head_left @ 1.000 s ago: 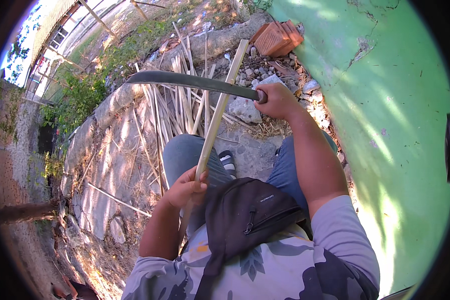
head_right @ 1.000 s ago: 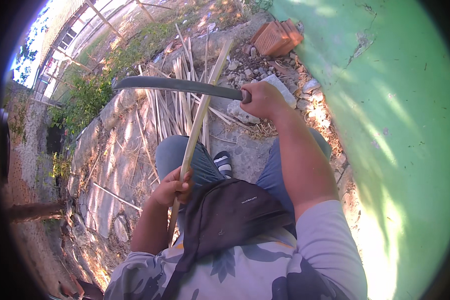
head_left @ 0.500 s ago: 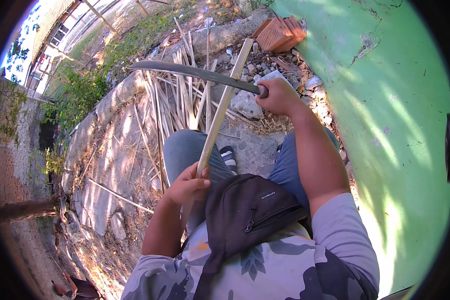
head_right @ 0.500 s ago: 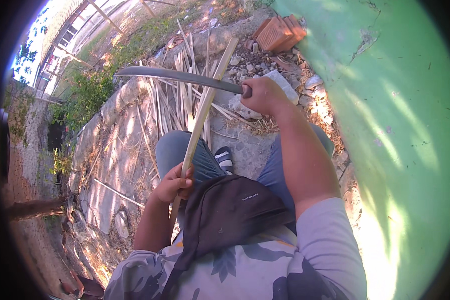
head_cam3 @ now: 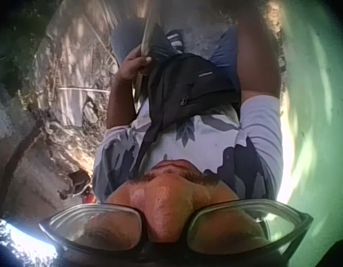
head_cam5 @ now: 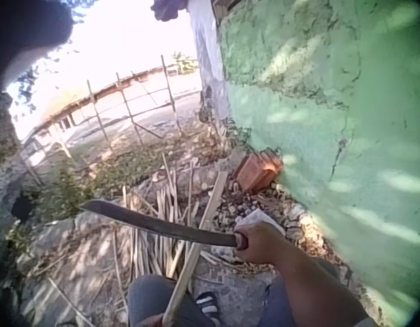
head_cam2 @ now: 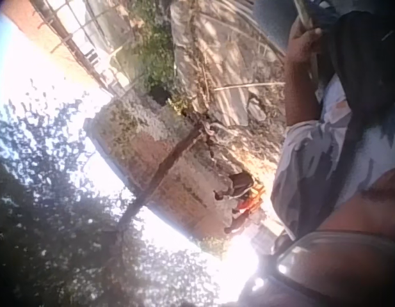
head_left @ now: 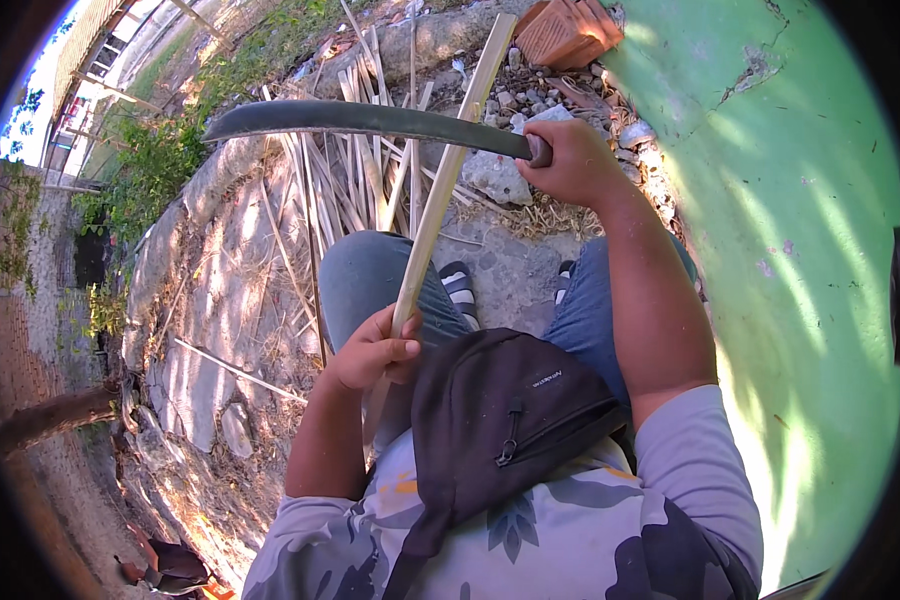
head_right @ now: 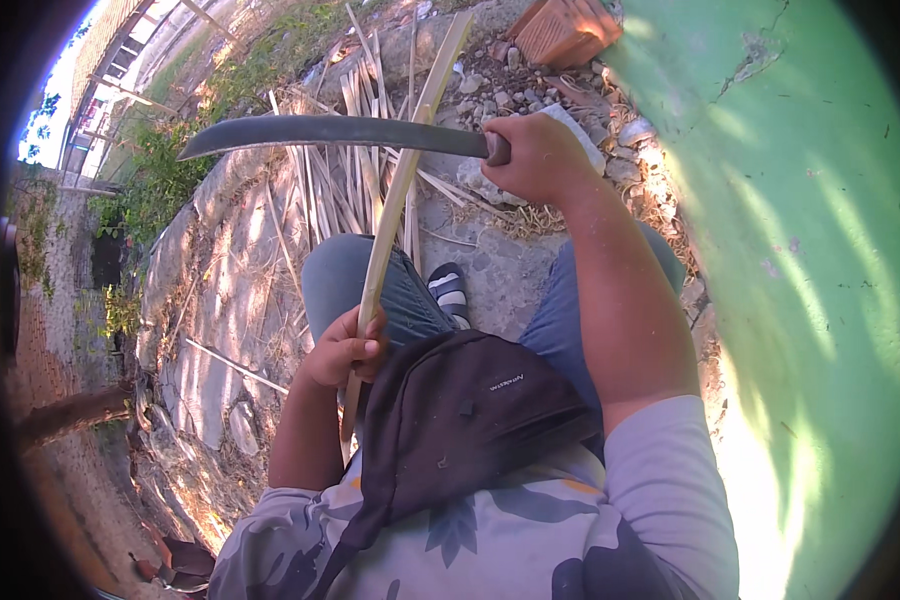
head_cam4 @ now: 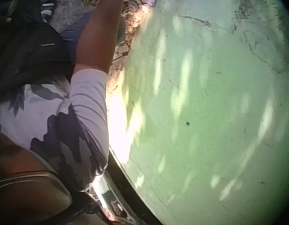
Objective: The person uses a blade to shave bark or layers from a bamboo stick while holding it over a pile of shavings on the ground.
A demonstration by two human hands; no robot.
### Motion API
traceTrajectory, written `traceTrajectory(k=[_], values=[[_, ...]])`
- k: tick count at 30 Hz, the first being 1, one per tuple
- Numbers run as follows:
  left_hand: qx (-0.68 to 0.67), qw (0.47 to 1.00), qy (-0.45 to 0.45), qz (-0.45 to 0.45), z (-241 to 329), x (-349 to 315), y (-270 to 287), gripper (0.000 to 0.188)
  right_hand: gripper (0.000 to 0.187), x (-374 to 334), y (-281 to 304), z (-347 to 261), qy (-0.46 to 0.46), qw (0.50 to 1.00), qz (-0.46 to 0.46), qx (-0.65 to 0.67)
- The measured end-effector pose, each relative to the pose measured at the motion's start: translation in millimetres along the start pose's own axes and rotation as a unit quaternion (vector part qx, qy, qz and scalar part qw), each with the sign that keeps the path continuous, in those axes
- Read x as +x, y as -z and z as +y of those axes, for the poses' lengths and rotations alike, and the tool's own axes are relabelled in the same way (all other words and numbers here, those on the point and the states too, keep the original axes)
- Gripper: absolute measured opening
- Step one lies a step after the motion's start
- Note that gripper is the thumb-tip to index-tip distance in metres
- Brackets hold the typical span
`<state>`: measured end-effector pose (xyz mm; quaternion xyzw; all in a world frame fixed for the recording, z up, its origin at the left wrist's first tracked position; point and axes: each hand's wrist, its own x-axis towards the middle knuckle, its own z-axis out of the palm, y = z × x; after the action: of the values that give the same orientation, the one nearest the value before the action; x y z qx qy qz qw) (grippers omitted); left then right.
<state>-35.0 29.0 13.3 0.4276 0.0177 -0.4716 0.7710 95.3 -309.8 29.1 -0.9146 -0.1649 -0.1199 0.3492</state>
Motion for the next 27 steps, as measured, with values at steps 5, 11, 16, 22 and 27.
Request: traceTrajectory(k=[5, 11, 16, 22, 27], values=[[-0.016, 1.000, 0.004, -0.015, -1, -1, 3, 0.026, 0.025, -2, 2, -2, -0.019, 1.000, -0.010, -0.007], [-0.023, 1.000, 0.007, -0.012, 1, -2, 1, 0.026, 0.024, -2, 1, -4, -0.017, 1.000, -0.001, 0.005], [-0.027, 1.000, 0.000, -0.006, -1, -1, 2, 0.026, 0.024, -2, -2, -2, -0.004, 1.000, -0.007, -0.003], [-0.029, 0.999, -0.033, -0.030, -3, 0, 2, 0.017, 0.024, -2, -9, -4, 0.032, 0.999, -0.034, -0.021], [-0.019, 0.999, -0.026, 0.017, 3, 0, -8, 0.045, 0.025, -2, -8, -9, 0.006, 0.995, -0.083, -0.051]])
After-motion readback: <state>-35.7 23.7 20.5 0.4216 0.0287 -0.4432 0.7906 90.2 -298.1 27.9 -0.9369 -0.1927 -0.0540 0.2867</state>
